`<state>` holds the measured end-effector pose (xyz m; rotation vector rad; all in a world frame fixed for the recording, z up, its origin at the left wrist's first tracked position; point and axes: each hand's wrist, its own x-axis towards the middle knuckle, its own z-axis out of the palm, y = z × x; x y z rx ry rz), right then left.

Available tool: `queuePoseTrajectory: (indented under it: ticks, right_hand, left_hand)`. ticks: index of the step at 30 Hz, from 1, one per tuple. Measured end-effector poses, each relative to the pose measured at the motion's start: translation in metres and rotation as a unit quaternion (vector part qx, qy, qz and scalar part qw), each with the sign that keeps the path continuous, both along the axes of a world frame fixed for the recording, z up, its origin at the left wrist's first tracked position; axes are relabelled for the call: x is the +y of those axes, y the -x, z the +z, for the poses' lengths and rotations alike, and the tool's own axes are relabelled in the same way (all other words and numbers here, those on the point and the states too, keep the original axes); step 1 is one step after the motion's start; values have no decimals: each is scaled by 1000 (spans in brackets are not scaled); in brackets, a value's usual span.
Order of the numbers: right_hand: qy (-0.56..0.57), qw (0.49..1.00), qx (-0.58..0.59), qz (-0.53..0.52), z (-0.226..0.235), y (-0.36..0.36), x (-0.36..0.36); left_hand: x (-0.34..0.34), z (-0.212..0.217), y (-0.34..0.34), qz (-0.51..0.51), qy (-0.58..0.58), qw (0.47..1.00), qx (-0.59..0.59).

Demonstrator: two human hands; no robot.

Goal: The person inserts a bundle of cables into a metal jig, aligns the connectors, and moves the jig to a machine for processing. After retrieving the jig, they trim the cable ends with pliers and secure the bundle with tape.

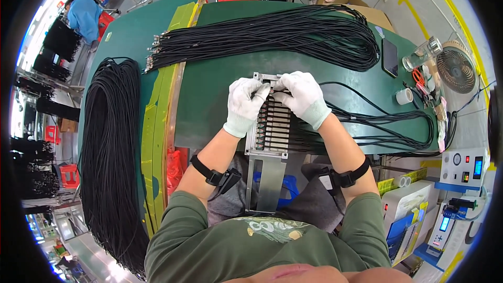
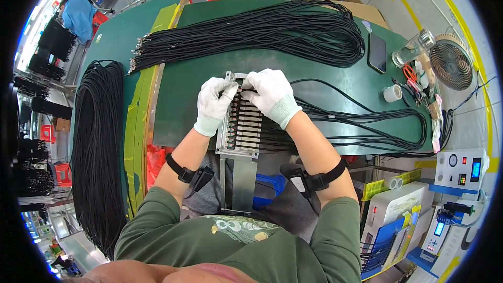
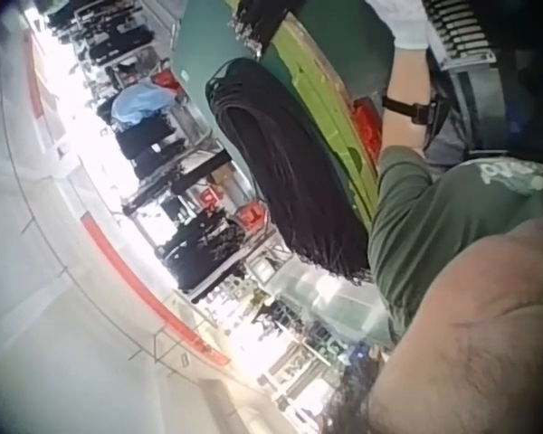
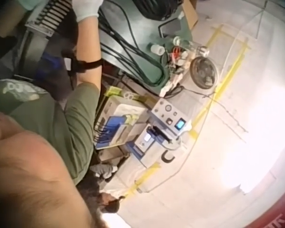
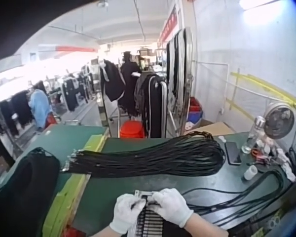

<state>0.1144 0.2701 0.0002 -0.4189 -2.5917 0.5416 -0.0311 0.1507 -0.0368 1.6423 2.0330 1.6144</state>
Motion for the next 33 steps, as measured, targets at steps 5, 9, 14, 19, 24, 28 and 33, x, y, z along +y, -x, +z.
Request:
queuePoseTrajectory:
  ticks: [5, 9, 14, 19, 24, 28, 33]
  right_hand:
    - [69, 997, 7, -17, -1, 2, -5]
    - [-36, 998, 56, 0, 4, 9, -19]
    - [-120, 992, 42, -28, 1, 6, -15]
    - [57, 998, -17, -28, 1, 1, -5]
    - [183, 983, 22, -16, -9, 0, -2]
    - [14, 999, 24, -24, -2, -1, 5]
    - [43, 995, 9, -88, -2, -17, 24]
  left_hand:
    - [4, 3, -1, 36, -84, 991, 99]
    - [0, -5, 3, -4, -65, 997, -32]
    - [0, -20, 8, 26, 23, 991, -130]
    - [1, -19, 7, 6, 25, 995, -98]
    - [6, -8, 8, -45, -64, 996, 41]
    - [5, -10, 1, -39, -58, 996, -56]
    - [-1, -12, 21, 69, 102, 955, -269]
